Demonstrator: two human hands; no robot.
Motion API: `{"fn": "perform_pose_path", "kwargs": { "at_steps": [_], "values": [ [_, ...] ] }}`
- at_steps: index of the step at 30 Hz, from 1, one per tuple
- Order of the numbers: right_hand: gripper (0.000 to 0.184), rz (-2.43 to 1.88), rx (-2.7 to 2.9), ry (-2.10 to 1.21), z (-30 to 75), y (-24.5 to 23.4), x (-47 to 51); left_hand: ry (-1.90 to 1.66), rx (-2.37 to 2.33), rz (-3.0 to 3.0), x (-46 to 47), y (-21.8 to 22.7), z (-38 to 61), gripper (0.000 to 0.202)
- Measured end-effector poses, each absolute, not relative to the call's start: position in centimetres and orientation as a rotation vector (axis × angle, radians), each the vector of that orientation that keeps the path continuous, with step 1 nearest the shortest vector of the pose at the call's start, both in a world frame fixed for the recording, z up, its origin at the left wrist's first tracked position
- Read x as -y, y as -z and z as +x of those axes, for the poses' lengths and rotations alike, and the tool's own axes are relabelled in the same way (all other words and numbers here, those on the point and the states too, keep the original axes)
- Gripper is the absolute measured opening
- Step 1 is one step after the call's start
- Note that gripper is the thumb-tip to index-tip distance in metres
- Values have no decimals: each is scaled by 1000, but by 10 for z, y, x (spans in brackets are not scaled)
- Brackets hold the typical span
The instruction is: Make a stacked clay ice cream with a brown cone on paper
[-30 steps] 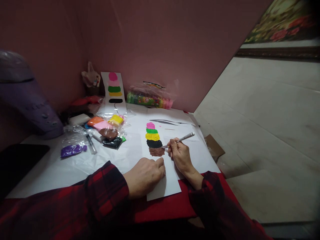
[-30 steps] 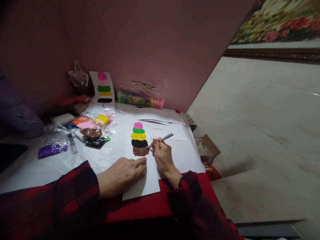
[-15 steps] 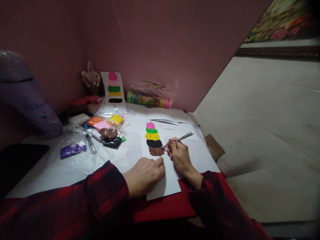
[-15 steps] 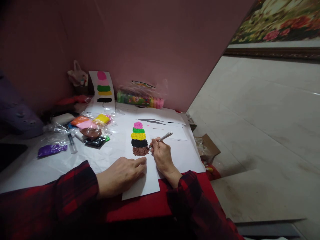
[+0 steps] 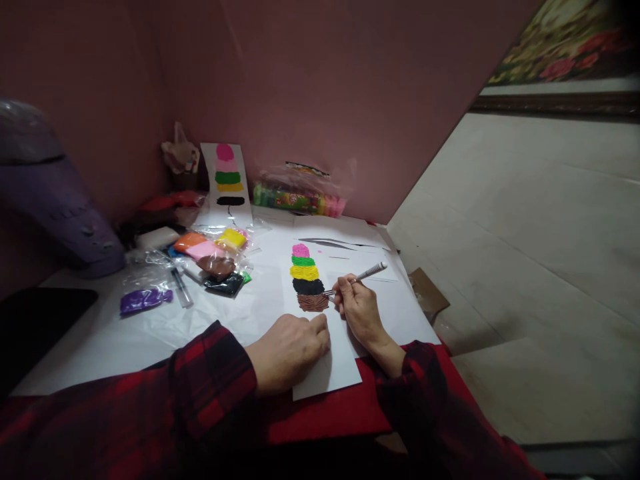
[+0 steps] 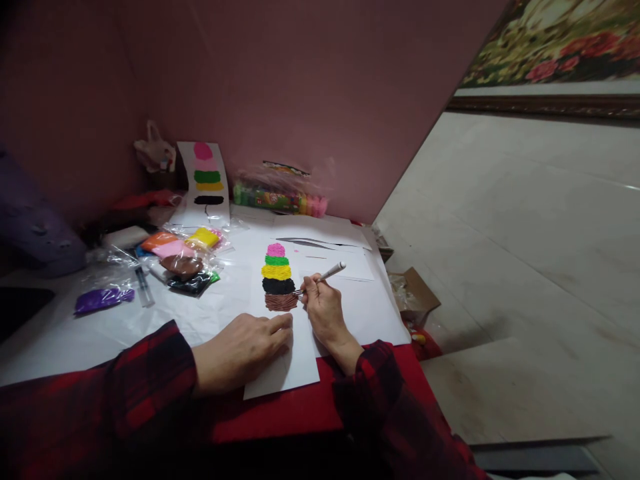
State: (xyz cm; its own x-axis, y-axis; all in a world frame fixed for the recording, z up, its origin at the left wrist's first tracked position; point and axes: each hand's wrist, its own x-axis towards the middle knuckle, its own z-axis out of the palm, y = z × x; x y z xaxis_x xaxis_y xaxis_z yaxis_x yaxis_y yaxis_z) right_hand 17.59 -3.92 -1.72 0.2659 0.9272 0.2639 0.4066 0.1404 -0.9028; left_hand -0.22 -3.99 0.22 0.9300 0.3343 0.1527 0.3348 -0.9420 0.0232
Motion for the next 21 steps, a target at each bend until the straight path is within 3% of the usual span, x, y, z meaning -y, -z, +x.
{"fn": "perform_pose_path", "kwargs": {
  "at_steps": [21],
  "values": [
    [43,-1481,1374,-541,178,18,39,201,553,-3110,42,-7,-3,24]
  ]
}}
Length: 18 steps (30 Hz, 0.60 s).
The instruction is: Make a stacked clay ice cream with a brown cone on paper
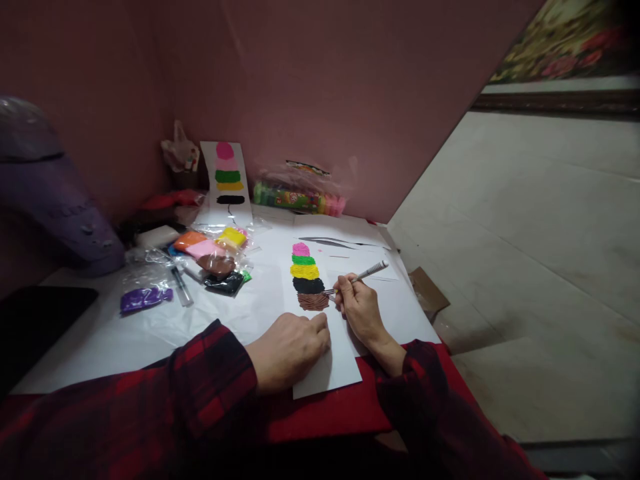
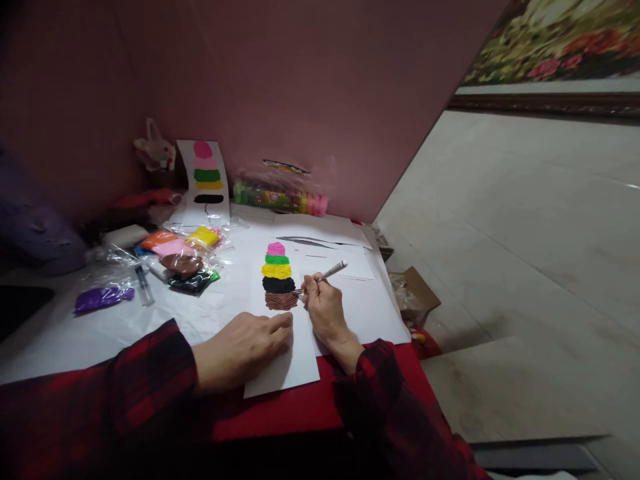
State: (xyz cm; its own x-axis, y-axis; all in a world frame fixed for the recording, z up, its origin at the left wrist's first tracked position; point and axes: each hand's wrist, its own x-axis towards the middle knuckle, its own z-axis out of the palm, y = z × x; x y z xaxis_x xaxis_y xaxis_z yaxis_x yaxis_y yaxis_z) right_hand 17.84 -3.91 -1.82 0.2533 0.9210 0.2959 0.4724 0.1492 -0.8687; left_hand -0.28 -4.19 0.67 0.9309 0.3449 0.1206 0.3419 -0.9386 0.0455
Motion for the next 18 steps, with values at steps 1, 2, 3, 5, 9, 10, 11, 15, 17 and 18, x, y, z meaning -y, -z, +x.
{"fn": "perform_pose_path", "kwargs": {
  "at_steps": [1,2,3,5,9,10,11,15,17,18],
  "values": [
    [42,-1483,1379,-535,178,18,39,-198,-546,3063,42,-7,-3,25],
    [42,-1485,1384,-530,178,18,39,-198,-547,3063,42,-6,-3,25],
    [41,-1486,1388,-528,178,18,39,-199,-546,3064,41,-6,-3,25],
    [41,-1490,1395,-523,178,17,40,-202,-538,3069,41,-6,-2,24],
    [39,-1504,1422,-499,178,16,42,-220,-528,3063,41,-5,-2,22],
    [38,-1507,1433,-491,177,16,42,-225,-527,3060,41,-5,-3,22],
    [38,-1509,1443,-485,177,15,42,-229,-525,3058,41,-5,-3,22],
    [35,-1506,1477,-470,177,14,44,-224,-520,3052,41,-6,-3,20],
    [34,-1507,1486,-467,177,14,44,-217,-521,3049,41,-7,-3,20],
    [34,-1508,1488,-467,177,14,44,-214,-521,3048,41,-7,-3,20]
  ]
}}
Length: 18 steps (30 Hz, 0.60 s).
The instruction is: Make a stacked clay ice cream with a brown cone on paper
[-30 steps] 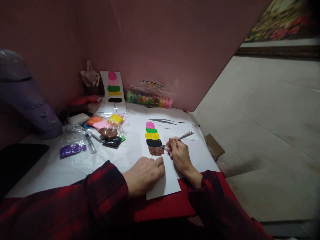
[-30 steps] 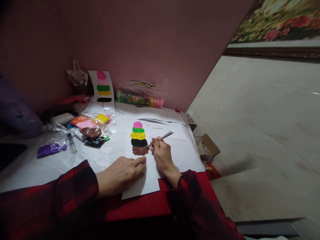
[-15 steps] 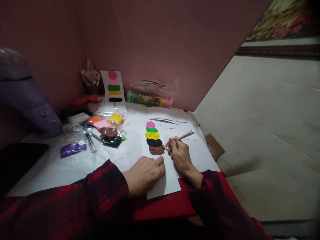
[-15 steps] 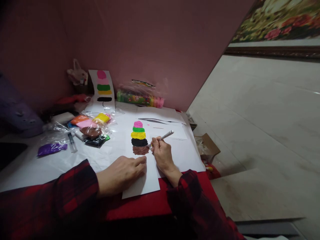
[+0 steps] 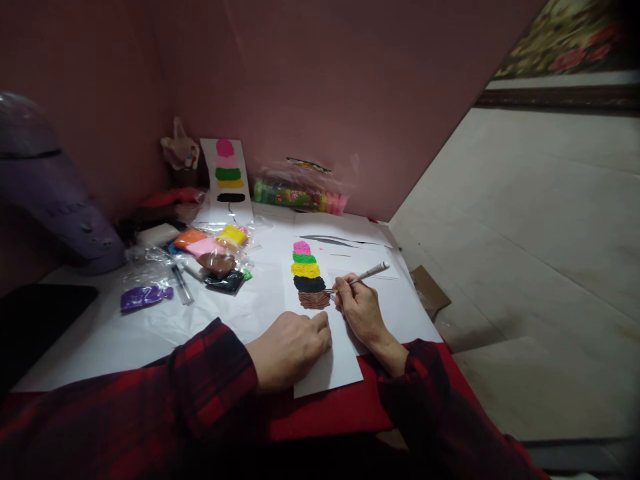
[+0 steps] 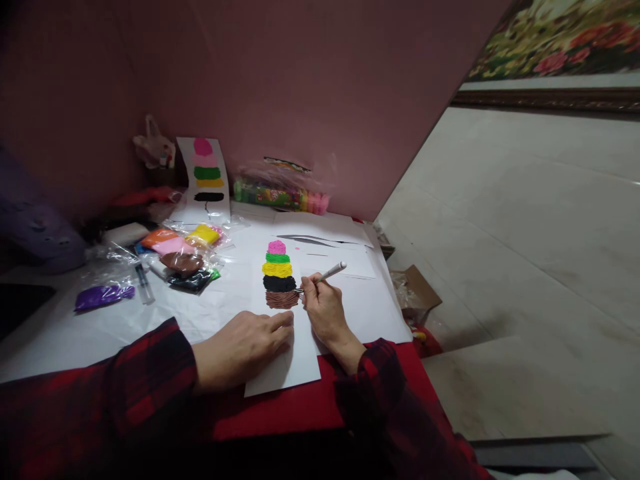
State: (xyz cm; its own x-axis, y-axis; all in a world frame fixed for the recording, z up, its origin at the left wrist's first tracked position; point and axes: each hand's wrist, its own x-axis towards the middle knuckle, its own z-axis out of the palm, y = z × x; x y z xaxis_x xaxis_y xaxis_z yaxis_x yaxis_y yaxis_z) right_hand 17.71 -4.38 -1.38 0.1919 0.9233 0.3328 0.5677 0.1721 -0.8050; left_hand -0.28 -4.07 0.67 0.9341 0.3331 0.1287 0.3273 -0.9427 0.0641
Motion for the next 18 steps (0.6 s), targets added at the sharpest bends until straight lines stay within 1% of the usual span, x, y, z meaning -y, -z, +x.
{"fn": "perform_pose_path", "kwargs": {
  "at_steps": [8,18],
  "values": [
    [32,-1515,1478,-471,176,13,44,-196,-532,3062,41,-7,-3,21],
    [35,-1502,1452,-507,177,15,42,-209,-533,3055,41,-6,-3,22]
  ]
}}
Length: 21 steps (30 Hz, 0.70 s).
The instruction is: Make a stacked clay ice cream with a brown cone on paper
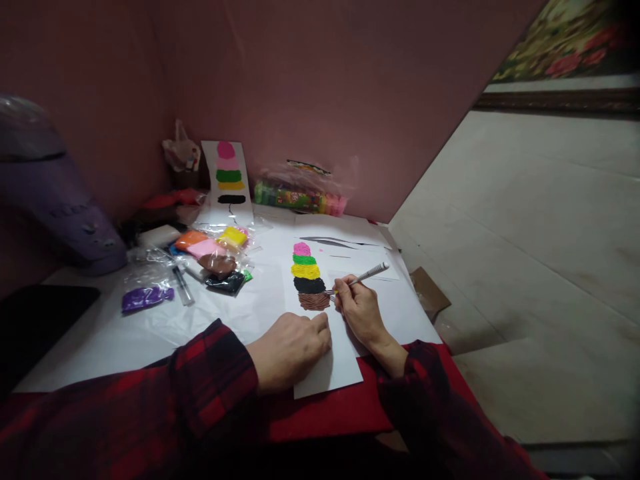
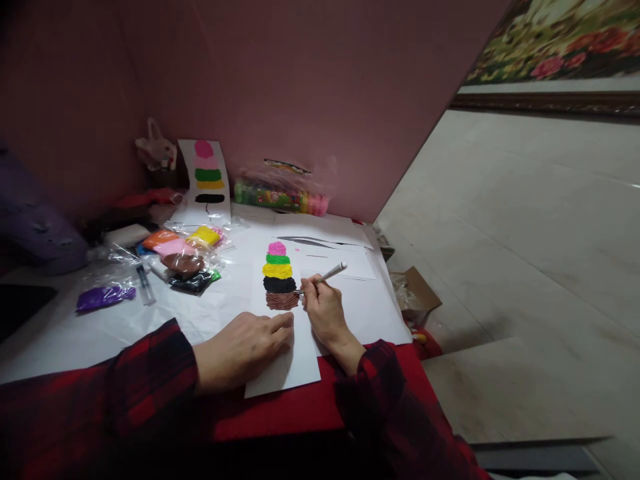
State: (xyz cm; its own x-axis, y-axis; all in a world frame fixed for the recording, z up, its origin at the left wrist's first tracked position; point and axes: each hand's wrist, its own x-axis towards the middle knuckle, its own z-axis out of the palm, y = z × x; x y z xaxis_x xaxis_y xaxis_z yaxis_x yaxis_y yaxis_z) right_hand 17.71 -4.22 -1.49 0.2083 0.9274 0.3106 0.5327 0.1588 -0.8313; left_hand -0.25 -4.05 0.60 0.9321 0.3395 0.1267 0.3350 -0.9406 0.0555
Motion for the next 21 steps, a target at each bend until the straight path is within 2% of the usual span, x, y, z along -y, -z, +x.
{"fn": "perform_pose_path", "kwargs": {
  "at_steps": [21],
  "values": [
    [33,-1505,1454,-504,177,14,43,-203,-534,3085,40,-5,-2,21]
  ]
}}
